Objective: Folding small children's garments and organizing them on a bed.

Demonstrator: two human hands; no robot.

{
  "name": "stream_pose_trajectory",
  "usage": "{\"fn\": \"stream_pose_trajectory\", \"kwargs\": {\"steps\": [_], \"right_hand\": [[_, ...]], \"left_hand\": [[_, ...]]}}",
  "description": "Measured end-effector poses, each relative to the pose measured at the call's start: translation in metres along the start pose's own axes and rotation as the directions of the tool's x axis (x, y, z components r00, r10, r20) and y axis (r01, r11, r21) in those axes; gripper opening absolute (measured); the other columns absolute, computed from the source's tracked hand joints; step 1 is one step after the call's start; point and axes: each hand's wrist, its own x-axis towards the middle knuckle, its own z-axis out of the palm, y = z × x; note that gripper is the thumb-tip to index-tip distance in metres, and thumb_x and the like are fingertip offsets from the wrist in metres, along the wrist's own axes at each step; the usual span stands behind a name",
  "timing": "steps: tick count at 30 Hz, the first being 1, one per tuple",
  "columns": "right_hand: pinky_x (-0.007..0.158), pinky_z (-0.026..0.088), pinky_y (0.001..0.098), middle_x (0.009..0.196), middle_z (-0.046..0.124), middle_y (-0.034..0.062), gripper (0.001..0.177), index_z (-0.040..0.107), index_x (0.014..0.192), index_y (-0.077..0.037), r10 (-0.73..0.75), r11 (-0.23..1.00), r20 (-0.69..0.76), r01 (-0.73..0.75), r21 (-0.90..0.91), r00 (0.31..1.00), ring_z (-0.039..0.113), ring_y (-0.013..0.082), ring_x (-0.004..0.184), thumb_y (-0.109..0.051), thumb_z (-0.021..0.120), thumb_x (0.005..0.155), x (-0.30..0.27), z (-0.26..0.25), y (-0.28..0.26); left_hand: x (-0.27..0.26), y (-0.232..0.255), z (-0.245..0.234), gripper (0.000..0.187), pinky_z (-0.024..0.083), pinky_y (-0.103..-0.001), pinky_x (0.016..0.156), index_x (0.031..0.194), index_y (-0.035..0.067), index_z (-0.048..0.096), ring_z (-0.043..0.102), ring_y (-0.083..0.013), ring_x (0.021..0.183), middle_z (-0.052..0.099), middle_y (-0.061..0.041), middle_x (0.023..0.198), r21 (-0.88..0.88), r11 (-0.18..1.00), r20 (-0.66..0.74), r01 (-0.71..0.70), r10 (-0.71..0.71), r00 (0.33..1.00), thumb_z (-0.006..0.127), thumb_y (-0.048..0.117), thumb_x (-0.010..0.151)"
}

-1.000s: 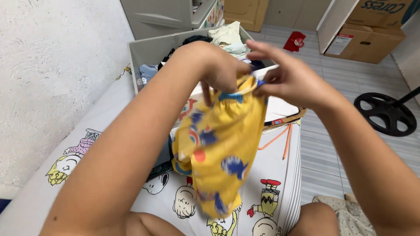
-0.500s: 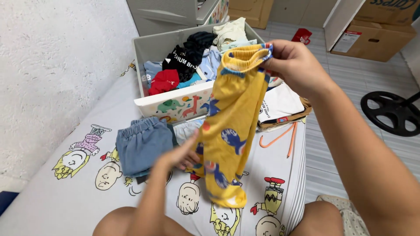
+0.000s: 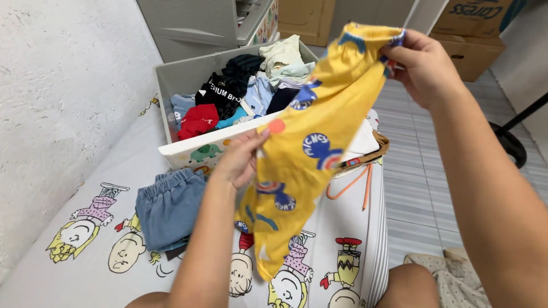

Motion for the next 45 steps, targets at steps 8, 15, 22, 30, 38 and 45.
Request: {"fn": "stream_pose_trajectory", "kwargs": {"steps": [8,15,22,30,38,45], "right_hand": [[0.074,0.051,0.0261,0.100,0.069,0.0025,0.012,0.070,0.115,-0.005,-0.119,0.991,0.030,0.116,0.065,0.993,0.061,0.0096,0.082,-0.003,0.063,0.105,-0.008,0.017,-0.030],[0.076,0.053,0.0278,0.101,0.071,0.0072,0.014,0.066,0.110,-0.002,-0.197,0.927,0.048,0.170,0.334,0.979,0.065,0.0137,0.082,0.002,0.053,0.109,-0.047,0.056,-0.080],[0.064,0.049,0.0232,0.087,0.070,0.0051,0.019,0.062,0.111,0.001,-0.122,0.841,0.017,0.094,0.533,0.992,0.064,0.0120,0.070,-0.001,0.044,0.106,-0.104,0.031,-0.071],[0.056,0.055,0.0257,0.087,0.074,0.0076,0.021,0.065,0.112,-0.004,0.299,0.859,-0.234,-0.154,0.487,0.925,0.068,0.0155,0.061,-0.023,0.057,0.113,-0.212,-0.157,0.175],[0.089,0.058,0.0384,0.116,0.070,0.0072,0.026,0.059,0.123,-0.007,0.713,0.662,-0.327,-0.442,0.605,0.620,0.066,0.0208,0.107,-0.020,0.056,0.100,-0.243,-0.202,0.389],[0.087,0.051,0.0419,0.129,0.060,0.0131,0.050,0.058,0.133,-0.003,-0.152,0.763,-0.528,-0.241,-0.601,0.835,0.057,0.0240,0.116,-0.002,0.059,0.083,-0.228,-0.197,0.398]], "left_hand": [[-0.005,0.048,0.011,0.020,0.054,-0.029,0.080,0.111,0.002,0.074,0.065,-0.0129,0.089,0.073,-0.004,0.101,0.417,0.853,-0.143,-0.313,0.402,0.904,0.072,0.017,0.099],[-0.033,0.084,0.034,0.028,0.051,-0.023,0.103,0.126,0.003,0.069,0.063,-0.0103,0.112,0.068,-0.005,0.125,0.413,0.672,-0.003,-0.614,0.675,0.737,0.074,0.017,0.101],[0.001,0.113,0.066,0.031,0.057,-0.026,0.095,0.126,0.001,0.069,0.070,-0.0125,0.105,0.074,-0.005,0.116,0.502,0.720,0.144,-0.480,0.477,0.867,0.071,0.020,0.101],[0.120,-0.102,-0.001,0.050,0.053,-0.026,0.076,0.131,0.008,0.071,0.061,-0.0053,0.085,0.073,0.001,0.099,0.865,0.501,0.113,0.011,-0.217,0.970,0.080,0.031,0.087],[0.083,-0.280,-0.114,0.060,0.053,-0.036,0.095,0.133,0.008,0.059,0.065,-0.0244,0.116,0.069,-0.013,0.126,0.952,0.287,-0.055,0.107,-0.184,0.981,0.082,0.026,0.079],[-0.028,-0.193,-0.173,0.068,0.052,-0.037,0.103,0.128,0.009,0.065,0.065,-0.0280,0.123,0.069,-0.014,0.131,0.931,-0.233,-0.359,0.280,-0.465,0.809,0.086,0.036,0.070]]}}
